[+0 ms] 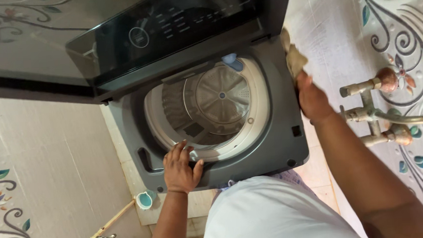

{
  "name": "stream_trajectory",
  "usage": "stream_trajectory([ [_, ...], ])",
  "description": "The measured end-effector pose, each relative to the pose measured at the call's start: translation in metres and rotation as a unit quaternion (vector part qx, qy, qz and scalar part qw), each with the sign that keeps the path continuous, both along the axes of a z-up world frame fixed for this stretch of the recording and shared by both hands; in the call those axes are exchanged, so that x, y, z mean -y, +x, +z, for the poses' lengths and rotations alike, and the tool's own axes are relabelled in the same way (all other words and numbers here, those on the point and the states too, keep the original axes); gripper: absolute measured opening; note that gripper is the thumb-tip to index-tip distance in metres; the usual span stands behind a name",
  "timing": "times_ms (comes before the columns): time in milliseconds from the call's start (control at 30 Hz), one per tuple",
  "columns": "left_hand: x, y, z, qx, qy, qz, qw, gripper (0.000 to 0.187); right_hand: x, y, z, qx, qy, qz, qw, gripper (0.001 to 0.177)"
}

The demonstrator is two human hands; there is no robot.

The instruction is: The person cleans the interior and exterior of a top-loading washing machine using a cloth. They wipe the detergent dispenser, the rim, the control panel, and the inner drum of the machine.

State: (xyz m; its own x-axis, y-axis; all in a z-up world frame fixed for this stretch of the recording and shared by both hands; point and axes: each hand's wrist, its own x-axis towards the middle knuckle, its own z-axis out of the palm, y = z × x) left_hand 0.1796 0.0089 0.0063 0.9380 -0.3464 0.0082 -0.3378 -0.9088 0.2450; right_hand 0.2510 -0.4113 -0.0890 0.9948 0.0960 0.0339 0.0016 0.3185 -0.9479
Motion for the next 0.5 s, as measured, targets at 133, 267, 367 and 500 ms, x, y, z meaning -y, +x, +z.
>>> stream_trajectory([
  [133,0.005,0.003,0.0,-0.006,0.011,-0.004,1.0,0.052,0.005,-0.026,-0.016,-0.051,0.076,0.034,0.995,0.092],
  [267,0.01,0.004,0.0,-0.013,0.018,-0.011,1.0,0.052,0.006,-0.001,-0.065,-0.154,0.063,0.002,0.986,0.101],
  [367,0.012,0.004,-0.003,-0.021,0.043,-0.004,0.999,0.049,0.011,0.034,-0.077,-0.154,0.001,-0.005,0.988,0.103],
  [500,0.012,0.007,-0.005,-0.014,0.034,-0.015,0.999,0.048,0.009,0.096,-0.057,-0.061,0.102,0.017,0.993,0.1],
])
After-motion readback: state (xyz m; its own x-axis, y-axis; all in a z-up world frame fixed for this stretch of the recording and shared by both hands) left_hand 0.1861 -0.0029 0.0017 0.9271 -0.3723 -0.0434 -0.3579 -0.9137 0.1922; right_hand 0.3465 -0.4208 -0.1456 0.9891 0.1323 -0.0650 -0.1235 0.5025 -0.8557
